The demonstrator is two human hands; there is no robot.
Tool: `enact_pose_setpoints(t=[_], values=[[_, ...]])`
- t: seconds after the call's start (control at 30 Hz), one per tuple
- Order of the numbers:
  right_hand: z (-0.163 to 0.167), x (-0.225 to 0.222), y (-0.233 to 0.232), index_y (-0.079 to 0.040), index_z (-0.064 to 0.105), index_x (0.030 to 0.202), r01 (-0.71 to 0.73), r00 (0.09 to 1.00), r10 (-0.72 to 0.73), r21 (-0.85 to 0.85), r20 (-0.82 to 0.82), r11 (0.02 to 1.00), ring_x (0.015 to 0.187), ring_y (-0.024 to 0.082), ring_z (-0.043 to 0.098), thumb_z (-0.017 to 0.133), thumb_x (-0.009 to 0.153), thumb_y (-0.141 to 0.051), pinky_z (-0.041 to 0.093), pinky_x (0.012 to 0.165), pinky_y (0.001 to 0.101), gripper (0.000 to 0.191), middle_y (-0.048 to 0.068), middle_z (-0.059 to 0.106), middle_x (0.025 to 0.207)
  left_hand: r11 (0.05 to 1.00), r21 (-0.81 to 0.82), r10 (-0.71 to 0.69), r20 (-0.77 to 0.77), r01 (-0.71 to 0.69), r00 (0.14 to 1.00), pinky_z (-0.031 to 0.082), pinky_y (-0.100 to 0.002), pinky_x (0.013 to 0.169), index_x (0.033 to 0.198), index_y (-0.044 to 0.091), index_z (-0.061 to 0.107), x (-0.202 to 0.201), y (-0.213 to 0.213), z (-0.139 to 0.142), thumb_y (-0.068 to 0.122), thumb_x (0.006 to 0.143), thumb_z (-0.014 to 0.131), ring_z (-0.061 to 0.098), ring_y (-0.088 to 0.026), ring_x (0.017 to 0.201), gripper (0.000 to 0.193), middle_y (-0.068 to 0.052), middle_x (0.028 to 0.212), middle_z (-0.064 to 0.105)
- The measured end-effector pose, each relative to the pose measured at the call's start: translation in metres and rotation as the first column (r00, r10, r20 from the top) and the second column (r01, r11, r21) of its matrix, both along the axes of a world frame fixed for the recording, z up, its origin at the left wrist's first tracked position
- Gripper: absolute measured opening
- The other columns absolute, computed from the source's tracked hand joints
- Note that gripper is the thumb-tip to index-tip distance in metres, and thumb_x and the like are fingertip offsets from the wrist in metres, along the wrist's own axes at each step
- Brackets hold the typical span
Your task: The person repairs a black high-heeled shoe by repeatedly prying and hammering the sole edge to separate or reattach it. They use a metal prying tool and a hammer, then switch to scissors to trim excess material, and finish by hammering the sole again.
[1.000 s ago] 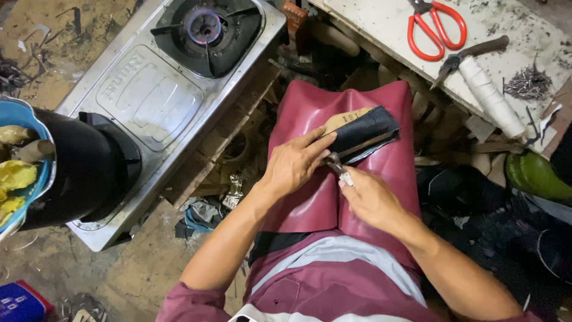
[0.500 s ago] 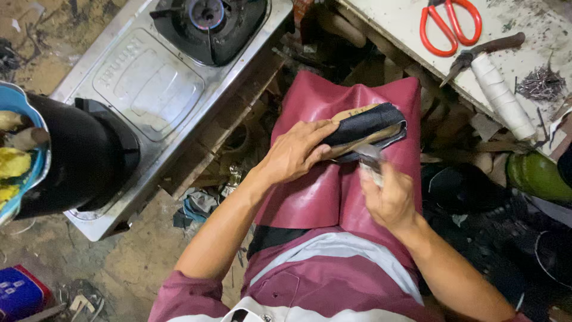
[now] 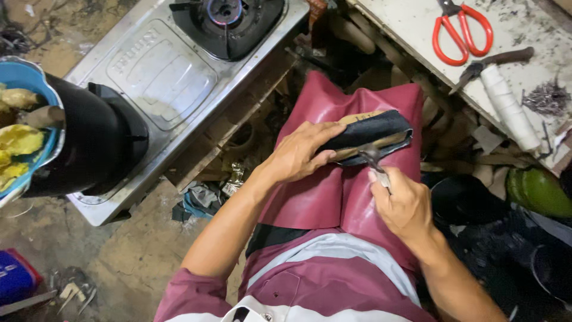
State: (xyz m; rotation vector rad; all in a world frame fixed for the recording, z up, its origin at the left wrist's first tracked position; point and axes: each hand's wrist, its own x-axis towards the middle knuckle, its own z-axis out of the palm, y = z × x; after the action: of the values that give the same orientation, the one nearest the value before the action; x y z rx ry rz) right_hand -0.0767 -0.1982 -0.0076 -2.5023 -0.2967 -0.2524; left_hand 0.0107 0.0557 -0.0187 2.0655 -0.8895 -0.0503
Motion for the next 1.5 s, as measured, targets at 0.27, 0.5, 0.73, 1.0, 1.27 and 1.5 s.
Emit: enact_pose_setpoints(t=[0.27, 0.5, 0.73, 1.0, 1.27, 1.5], values=[[0.003, 0.000, 0.005, -0.002, 0.063, 0.093, -0.005, 0.999, 0.009, 0.127, -0.036, 0.992, 0.066, 0.039, 0.069, 0.068, 0.096, -0.015, 0.052, 0.057, 0.0466, 0.014, 0.021, 0.066, 0.072, 0.999, -0.015, -0.040, -0.188, 0.038, 0.981, 0.046, -0.045, 0.106, 0.150, 0.003, 0.046, 0.010, 0.006, 0.003, 0.012, 0.081, 0.080, 0.059, -0.038, 0.118, 0.078, -0.018, 0.135, 0.063], [0.003, 0.005, 0.019, 0.000, 0.064, 0.092, -0.108, 0.992, 0.106, -0.023, -0.073, 0.994, 0.063, 0.041, 0.067, 0.071, 0.094, -0.012, 0.050, 0.054, 0.0487, 0.014, 0.020, 0.066, 0.070, 1.000, 0.029, -0.003, -0.157, 0.007, 0.988, 0.047, -0.044, 0.104, 0.150, 0.003, 0.044, 0.010, 0.004, 0.000, 0.015, 0.081, 0.082, 0.059, -0.039, 0.116, 0.080, -0.020, 0.130, 0.065], [-0.001, 0.009, 0.025, -0.002, 0.063, 0.083, -0.122, 0.992, 0.120, -0.076, -0.027, 0.990, 0.057, 0.040, 0.065, 0.076, 0.091, -0.015, 0.048, 0.051, 0.0490, 0.020, 0.019, 0.064, 0.064, 0.998, 0.019, -0.052, -0.191, 0.057, 0.980, 0.045, -0.045, 0.105, 0.151, 0.000, 0.042, 0.014, 0.007, 0.003, 0.013, 0.080, 0.080, 0.058, -0.040, 0.117, 0.081, -0.021, 0.133, 0.063], [-0.006, 0.007, 0.032, -0.002, 0.063, 0.087, -0.190, 0.980, 0.195, 0.105, -0.042, 0.976, 0.064, 0.041, 0.066, 0.065, 0.095, -0.024, 0.050, 0.054, 0.0498, 0.024, 0.021, 0.065, 0.070, 0.989, 0.037, -0.127, -0.246, 0.141, 0.961, 0.043, -0.046, 0.109, 0.151, -0.001, 0.040, 0.019, 0.010, 0.014, 0.014, 0.074, 0.078, 0.054, -0.041, 0.127, 0.087, -0.023, 0.138, 0.058], [-0.019, -0.031, 0.016, -0.007, 0.063, 0.080, -0.200, 0.883, 0.198, 0.039, -0.426, 0.979, 0.058, 0.042, 0.065, 0.064, 0.092, -0.032, 0.047, 0.054, 0.0536, 0.028, 0.020, 0.064, 0.063, 0.954, 0.289, -0.060, -0.065, 0.076, 0.996, 0.044, -0.050, 0.105, 0.144, 0.015, 0.052, 0.054, -0.063, 0.031, 0.041, 0.084, 0.078, 0.055, -0.042, 0.126, 0.071, -0.019, 0.146, 0.053], [-0.017, -0.041, 0.017, -0.005, 0.066, 0.089, -0.082, 0.923, 0.133, 0.152, -0.361, 0.985, 0.065, 0.042, 0.067, 0.066, 0.090, -0.030, 0.050, 0.057, 0.0510, 0.026, 0.021, 0.068, 0.071, 0.981, 0.147, -0.132, 0.000, 0.131, 0.991, 0.048, -0.048, 0.103, 0.144, 0.020, 0.057, 0.068, -0.114, 0.052, 0.022, 0.081, 0.075, 0.057, -0.041, 0.121, 0.065, -0.018, 0.139, 0.056]])
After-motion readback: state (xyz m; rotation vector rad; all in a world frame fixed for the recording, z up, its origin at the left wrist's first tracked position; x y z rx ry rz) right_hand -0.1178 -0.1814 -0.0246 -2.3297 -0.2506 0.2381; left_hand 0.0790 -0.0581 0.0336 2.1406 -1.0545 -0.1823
